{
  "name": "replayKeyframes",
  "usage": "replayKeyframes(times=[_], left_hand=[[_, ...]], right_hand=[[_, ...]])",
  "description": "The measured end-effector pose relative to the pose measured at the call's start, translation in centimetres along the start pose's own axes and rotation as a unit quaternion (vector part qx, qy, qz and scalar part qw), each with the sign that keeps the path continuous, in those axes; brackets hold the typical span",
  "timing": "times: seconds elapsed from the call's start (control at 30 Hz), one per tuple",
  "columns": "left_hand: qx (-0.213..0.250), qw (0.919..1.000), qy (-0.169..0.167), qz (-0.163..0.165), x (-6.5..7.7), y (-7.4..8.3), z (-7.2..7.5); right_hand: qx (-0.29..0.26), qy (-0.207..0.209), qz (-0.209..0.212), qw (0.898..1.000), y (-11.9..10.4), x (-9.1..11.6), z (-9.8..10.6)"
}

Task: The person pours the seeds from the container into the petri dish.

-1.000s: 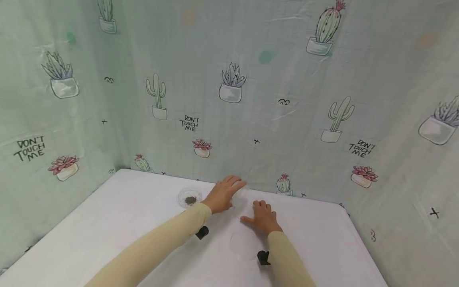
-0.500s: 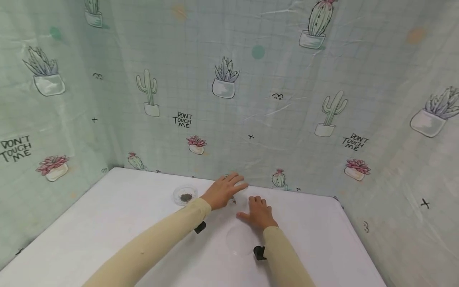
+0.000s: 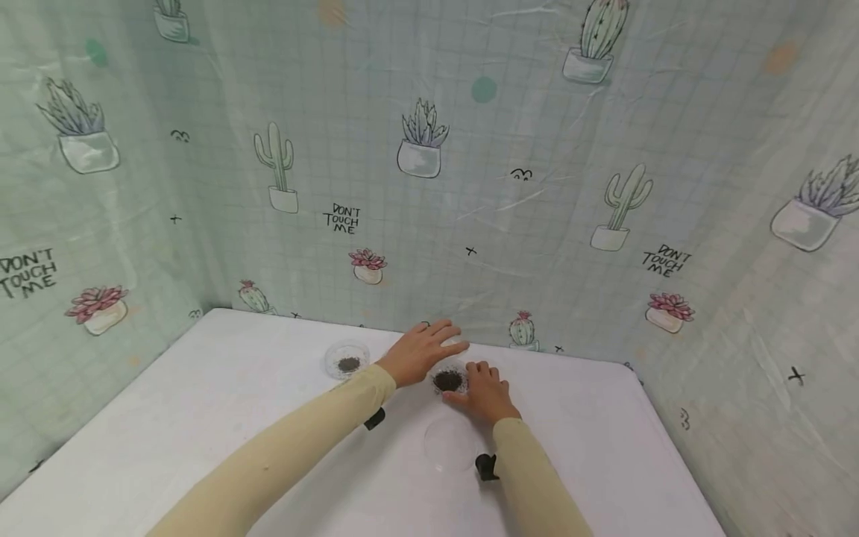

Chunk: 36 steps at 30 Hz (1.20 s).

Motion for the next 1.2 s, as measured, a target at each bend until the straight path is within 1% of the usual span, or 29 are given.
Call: replayKeyframes(times=[0.17, 0.23, 0.3, 0.4, 0.47, 0.53, 0.6, 0.7, 0.83, 0.97, 1.07, 1.2], left_hand=[[-0.007, 0.9999, -0.006, 0.004, 0.2, -0.1, 0.2], [-0.003, 0.9998, -0.011, 0.015, 0.3, -0.2, 0.4], [0.01, 0.9991, -0.011, 0.04, 0.4, -0.5, 0.6], [0.038, 0.9952, -0.003, 0.09, 0.7, -1.0, 0.8], [0.056, 0.9924, 0.006, 0.109, 1.0, -1.4, 0.9], [0.064, 0.9916, 0.009, 0.112, 1.5, -1.6, 0.8], [0.071, 0.9918, 0.01, 0.105, 2.0, -1.8, 0.8], [0.092, 0.9904, 0.013, 0.103, 2.7, -2.2, 1.0], [0.139, 0.9839, 0.011, 0.112, 3.5, -2.8, 1.4], [0.177, 0.9751, 0.002, 0.134, 4.2, -3.1, 1.5], [0.188, 0.9701, -0.005, 0.153, 4.5, -3.5, 1.6], [0.199, 0.9648, -0.012, 0.171, 4.3, -4.0, 2.2]], right_hand=[[-0.003, 0.003, 0.007, 1.0, 0.2, 0.0, -0.1], [0.003, -0.006, 0.007, 1.0, 0.3, -0.1, -0.1], [0.01, -0.012, 0.007, 1.0, 0.3, -0.3, 0.1], [0.006, -0.019, 0.007, 1.0, 0.0, -0.5, 0.5], [-0.002, -0.023, 0.004, 1.0, -0.2, -0.6, 0.7], [-0.008, -0.027, -0.001, 1.0, -0.4, -0.6, 0.8], [-0.004, -0.03, -0.012, 0.999, -0.5, -0.5, 0.6], [-0.003, -0.019, -0.016, 1.0, -0.4, -0.6, 0.6], [-0.008, -0.007, -0.014, 1.0, -0.5, -0.7, 0.4], [-0.007, -0.005, -0.007, 1.0, -0.5, -0.6, 0.0], [-0.004, -0.002, 0.002, 1.0, -0.3, -0.6, -0.3], [-0.013, -0.001, 0.005, 1.0, 0.3, -0.4, 0.0]])
Point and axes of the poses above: each hand's wrist, its own x-axis away from the middle knuckle, its own z-axis out of the back of the hand, y = z × x, the point moved 3 cm from there along -x, towards the middle knuckle, and after that the axes turned 7 degrees about x, right-handed, at the moved point
